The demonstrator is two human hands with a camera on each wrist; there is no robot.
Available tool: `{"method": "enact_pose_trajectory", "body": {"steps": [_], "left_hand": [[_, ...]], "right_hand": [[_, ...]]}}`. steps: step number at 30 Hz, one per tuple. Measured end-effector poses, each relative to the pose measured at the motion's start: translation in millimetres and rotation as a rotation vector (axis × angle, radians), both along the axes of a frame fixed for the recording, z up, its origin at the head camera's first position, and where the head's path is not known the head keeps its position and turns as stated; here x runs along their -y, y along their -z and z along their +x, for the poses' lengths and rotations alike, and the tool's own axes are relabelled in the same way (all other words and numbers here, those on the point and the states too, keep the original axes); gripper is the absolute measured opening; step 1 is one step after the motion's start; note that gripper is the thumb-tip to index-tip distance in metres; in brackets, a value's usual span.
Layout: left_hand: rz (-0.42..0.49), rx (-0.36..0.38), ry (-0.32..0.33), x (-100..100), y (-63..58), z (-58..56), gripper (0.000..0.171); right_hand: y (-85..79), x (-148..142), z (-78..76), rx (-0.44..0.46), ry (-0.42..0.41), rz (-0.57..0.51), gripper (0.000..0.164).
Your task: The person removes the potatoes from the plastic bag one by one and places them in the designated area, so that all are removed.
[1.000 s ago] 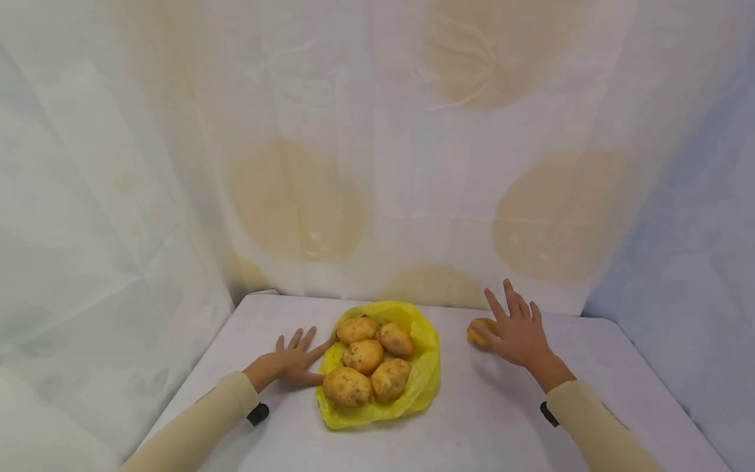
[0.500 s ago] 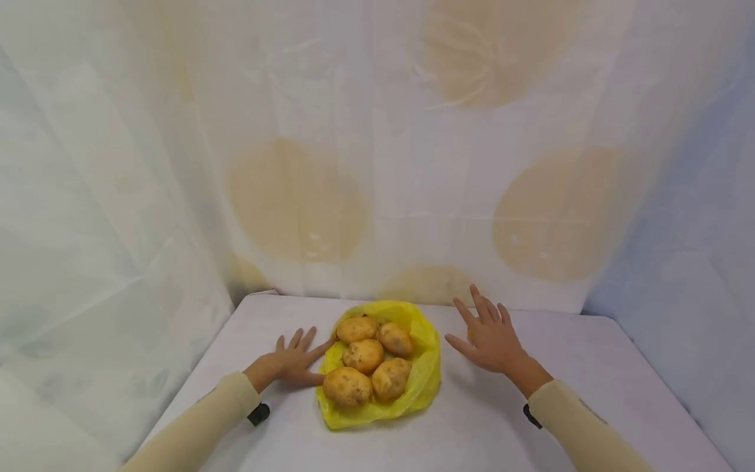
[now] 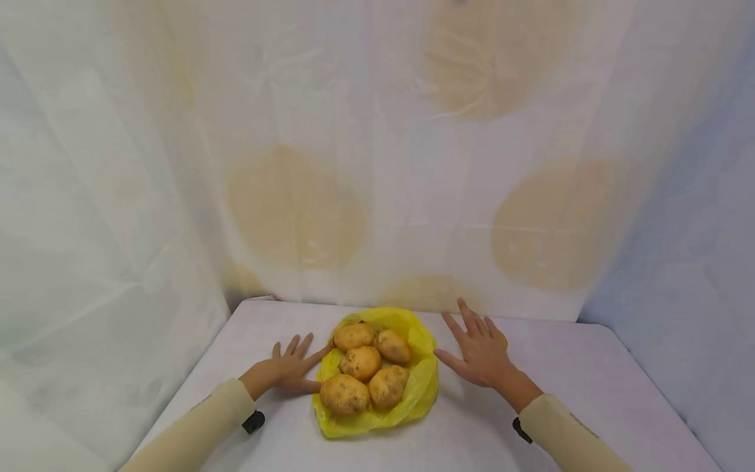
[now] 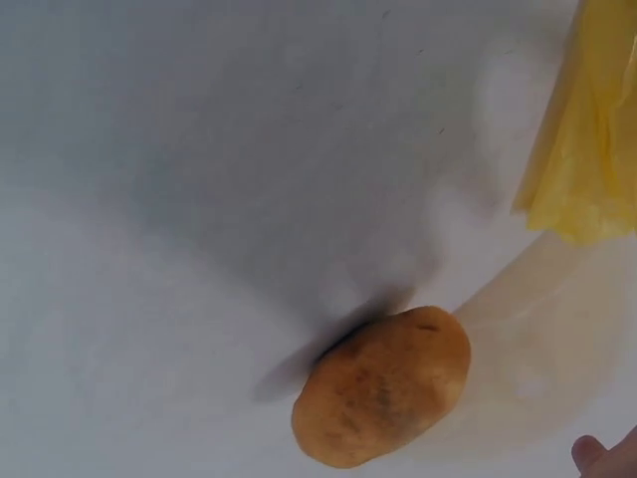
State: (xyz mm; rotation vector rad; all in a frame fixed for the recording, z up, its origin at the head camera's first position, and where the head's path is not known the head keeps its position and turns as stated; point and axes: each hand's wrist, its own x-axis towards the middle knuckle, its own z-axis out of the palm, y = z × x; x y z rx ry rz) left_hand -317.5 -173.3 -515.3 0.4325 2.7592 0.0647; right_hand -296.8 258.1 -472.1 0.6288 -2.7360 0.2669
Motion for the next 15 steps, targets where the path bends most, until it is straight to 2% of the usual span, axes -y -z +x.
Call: {"method": "enact_pose_trajectory", "body": {"steps": [8,15], "left_hand": [[-0.015,0.000,-0.002,-0.4,-3.7,1.9,0.097],[-0.022,-0.004,0.006,-2.1,-5.9,2.4,0.095]], "right_hand": [[-7.0,15.7,5.7,-0.019,-0.063,-0.007,0.078],[-6.7,30.6,6.3,-0.008,-0.109,-0.011,0.080]]}}
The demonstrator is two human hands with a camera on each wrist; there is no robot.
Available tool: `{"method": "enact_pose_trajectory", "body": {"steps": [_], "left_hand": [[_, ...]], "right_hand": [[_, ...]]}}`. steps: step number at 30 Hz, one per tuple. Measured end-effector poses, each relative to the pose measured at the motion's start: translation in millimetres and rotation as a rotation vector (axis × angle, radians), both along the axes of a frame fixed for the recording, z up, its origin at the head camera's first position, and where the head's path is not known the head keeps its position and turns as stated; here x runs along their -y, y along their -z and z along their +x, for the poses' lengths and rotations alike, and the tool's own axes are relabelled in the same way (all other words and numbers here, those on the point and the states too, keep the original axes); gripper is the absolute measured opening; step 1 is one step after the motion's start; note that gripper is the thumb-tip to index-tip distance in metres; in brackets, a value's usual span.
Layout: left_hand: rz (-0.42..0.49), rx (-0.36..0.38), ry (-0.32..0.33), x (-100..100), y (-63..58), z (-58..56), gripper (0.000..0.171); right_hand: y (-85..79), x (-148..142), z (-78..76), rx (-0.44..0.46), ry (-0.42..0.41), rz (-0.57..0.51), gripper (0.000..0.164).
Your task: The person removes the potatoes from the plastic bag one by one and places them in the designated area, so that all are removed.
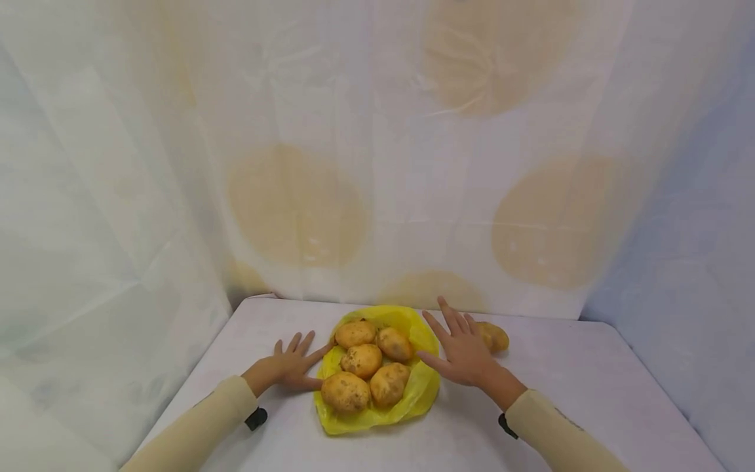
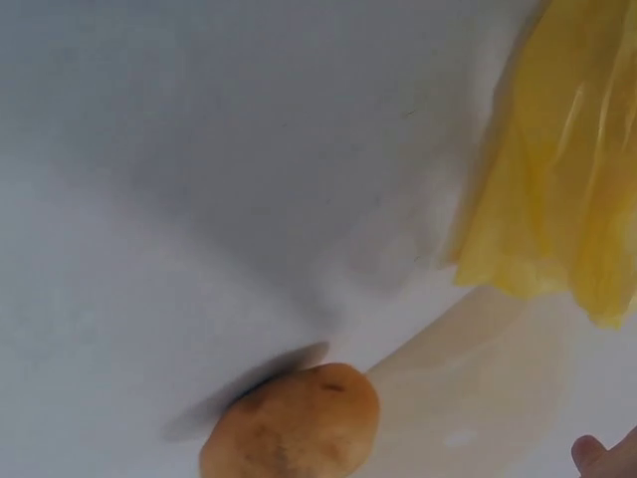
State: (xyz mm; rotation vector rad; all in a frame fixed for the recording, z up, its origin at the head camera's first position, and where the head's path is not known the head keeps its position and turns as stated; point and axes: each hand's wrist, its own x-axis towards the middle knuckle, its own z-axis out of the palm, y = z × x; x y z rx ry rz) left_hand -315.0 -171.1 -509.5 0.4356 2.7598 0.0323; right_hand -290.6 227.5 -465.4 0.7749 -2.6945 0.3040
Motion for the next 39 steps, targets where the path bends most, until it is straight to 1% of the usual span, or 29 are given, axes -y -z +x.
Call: {"method": "enact_pose_trajectory", "body": {"steps": [5,14,21,29,34,39], "left_hand": [[0.003,0.005,-0.005,0.1,0.6,-0.7,0.094],[0.015,-0.003,-0.001,-0.9,0.7,0.0,0.094],[0.006,0.014,-0.011,-1.9,-1.5,-0.3,0.096],[0.006,0.006,-0.010,-0.8,-0.2,-0.4,0.096],[0.007,0.002,-0.003,-0.8,0.4,-1.4,0.095],[0.013,0.012,-0.011,-1.9,1.2,-2.1,0.096]], "right_hand": [[3.2,10.1,0.6,-0.031,-0.026,0.013,0.080],[11.4,23.4,4.5,-0.020,-0.047,-0.002,0.076],[15.2,33.8,6.1,0.017,-0.086,-0.011,0.079],[15.5,47.8,9.5,0.065,-0.149,-0.039,0.078],[17.6,54.3,11.3,0.101,-0.164,-0.035,0.079],[17.9,58.2,13.1,0.107,-0.170,-0.015,0.080]]}}
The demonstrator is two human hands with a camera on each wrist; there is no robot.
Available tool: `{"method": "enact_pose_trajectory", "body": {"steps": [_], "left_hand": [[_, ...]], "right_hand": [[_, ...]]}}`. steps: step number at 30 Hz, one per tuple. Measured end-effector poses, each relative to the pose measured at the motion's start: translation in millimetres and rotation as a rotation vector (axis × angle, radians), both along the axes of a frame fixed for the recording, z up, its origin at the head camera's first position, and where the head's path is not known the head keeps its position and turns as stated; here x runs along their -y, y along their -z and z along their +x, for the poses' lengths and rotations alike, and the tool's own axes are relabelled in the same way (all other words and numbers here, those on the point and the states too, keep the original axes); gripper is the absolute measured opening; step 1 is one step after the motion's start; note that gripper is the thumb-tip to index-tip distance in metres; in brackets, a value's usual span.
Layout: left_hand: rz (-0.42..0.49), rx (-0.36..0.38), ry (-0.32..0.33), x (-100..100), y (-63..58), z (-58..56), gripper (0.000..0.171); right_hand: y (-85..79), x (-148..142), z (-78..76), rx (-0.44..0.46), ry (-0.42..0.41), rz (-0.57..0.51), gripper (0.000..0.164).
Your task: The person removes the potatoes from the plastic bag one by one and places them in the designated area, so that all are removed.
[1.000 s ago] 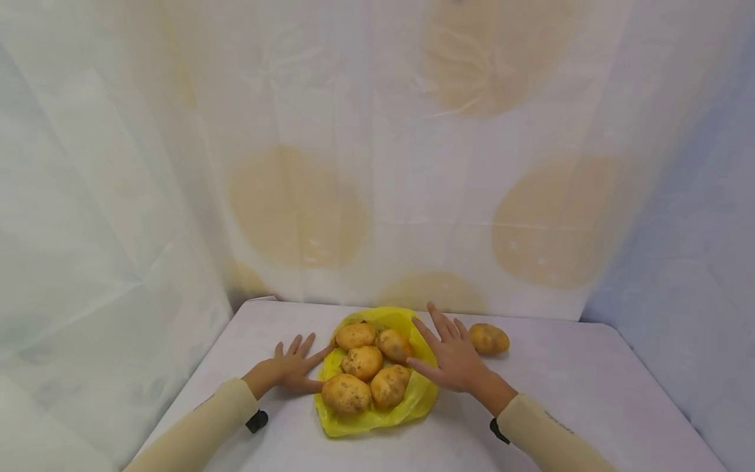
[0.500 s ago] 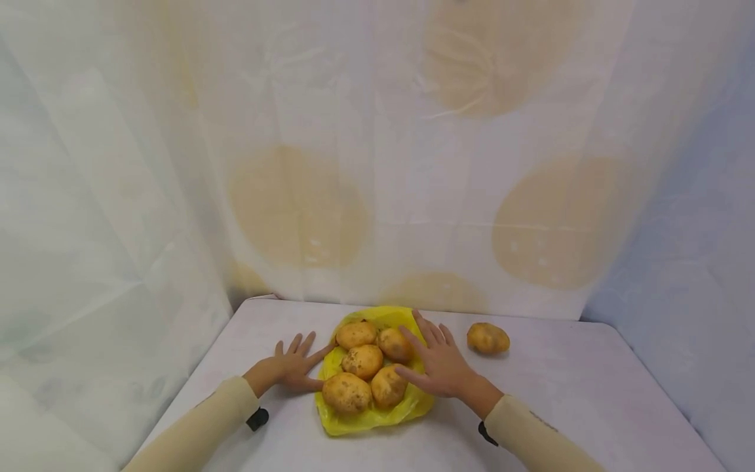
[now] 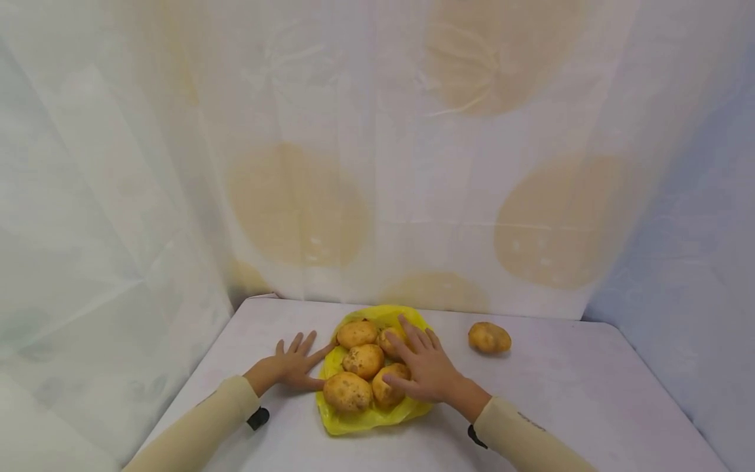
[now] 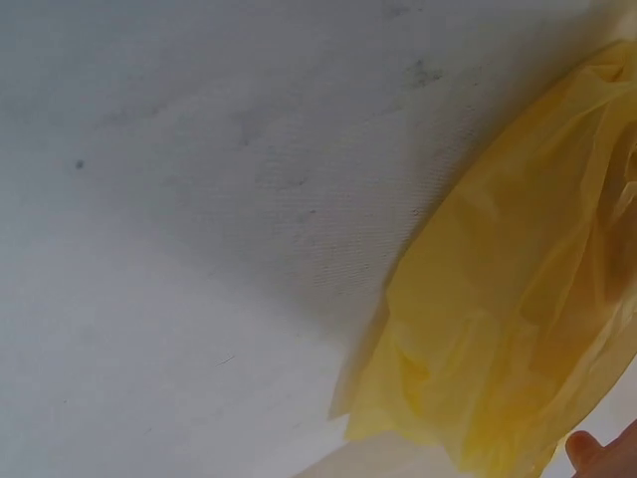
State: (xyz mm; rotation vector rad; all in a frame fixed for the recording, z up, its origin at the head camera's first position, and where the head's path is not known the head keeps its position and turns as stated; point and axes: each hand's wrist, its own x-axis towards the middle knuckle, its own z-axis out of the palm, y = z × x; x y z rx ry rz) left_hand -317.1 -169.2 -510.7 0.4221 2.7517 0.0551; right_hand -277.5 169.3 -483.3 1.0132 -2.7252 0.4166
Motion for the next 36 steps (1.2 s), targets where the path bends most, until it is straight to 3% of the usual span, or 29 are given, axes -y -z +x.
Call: {"method": "enact_pose_trajectory", "body": {"steps": [19,36], "left_hand": [[-0.005,0.005,-0.010,-1.0,3.1,1.4,0.097],[-0.020,0.011,-0.009,-3.5,3.0,0.1,0.097]], "right_hand": [[4.7,15.9,11.4,0.017,-0.064,0.009,0.079],[4.4,37.8,13.9,0.013,-0.094,0.083,0.084]]}}
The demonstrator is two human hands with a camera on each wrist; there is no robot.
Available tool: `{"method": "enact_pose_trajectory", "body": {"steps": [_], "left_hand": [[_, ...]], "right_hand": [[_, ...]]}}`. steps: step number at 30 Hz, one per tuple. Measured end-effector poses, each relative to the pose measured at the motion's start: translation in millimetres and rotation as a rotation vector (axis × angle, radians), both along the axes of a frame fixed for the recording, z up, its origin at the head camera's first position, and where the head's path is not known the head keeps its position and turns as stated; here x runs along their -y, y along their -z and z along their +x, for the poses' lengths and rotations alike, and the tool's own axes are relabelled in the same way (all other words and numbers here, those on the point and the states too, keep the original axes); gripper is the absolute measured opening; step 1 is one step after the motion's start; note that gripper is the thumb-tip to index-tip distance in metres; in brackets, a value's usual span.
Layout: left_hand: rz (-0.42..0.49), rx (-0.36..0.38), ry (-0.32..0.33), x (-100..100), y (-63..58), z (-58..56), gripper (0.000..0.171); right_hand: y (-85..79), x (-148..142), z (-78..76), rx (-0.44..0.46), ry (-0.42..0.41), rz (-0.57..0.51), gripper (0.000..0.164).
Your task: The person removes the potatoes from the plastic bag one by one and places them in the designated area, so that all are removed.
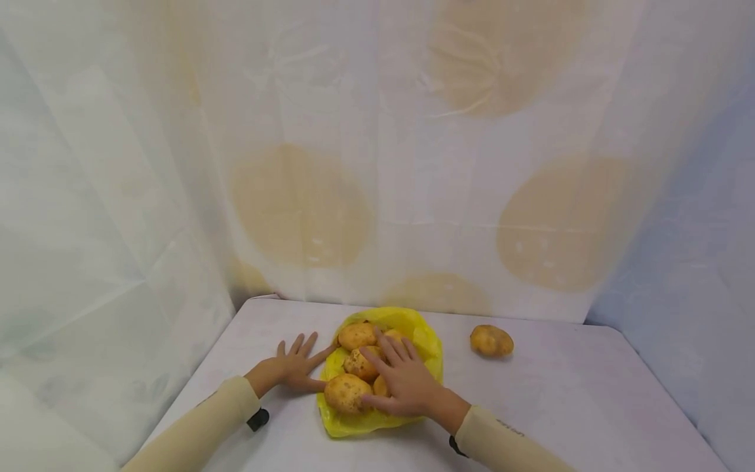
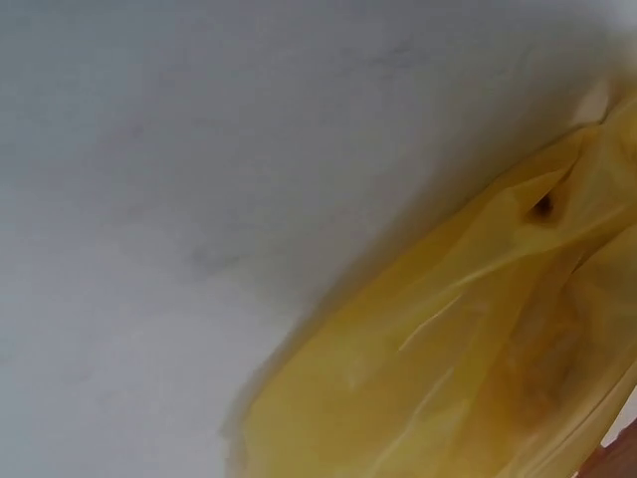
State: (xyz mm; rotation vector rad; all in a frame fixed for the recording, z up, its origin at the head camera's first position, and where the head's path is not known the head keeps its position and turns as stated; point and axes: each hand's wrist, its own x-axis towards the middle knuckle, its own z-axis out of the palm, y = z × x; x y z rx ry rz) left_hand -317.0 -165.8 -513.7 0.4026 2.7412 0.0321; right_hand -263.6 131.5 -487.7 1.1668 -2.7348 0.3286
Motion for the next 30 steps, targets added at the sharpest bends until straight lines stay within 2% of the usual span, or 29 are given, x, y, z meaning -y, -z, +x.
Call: {"method": "enact_pose_trajectory", "body": {"steps": [6,13,22,30], "left_hand": [[0.013,-0.010,0.007,1.1,-0.1,0.7,0.096],[0.024,-0.002,0.003,0.8,-1.1,2.3,0.095],[0.004,-0.018,0.007,0.3,0.0,2.0,0.095],[0.012,-0.006,-0.003,-0.8,0.6,2.1,0.095]], "right_hand": [[0.5,10.7,3.0,-0.026,-0.035,-0.016,0.087],[3.1,15.8,3.9,-0.015,-0.096,-0.007,0.088],[3.3,21.2,6.7,0.019,-0.105,0.035,0.086],[5.7,25.6,8.7,-0.033,-0.142,0.055,0.092]]}}
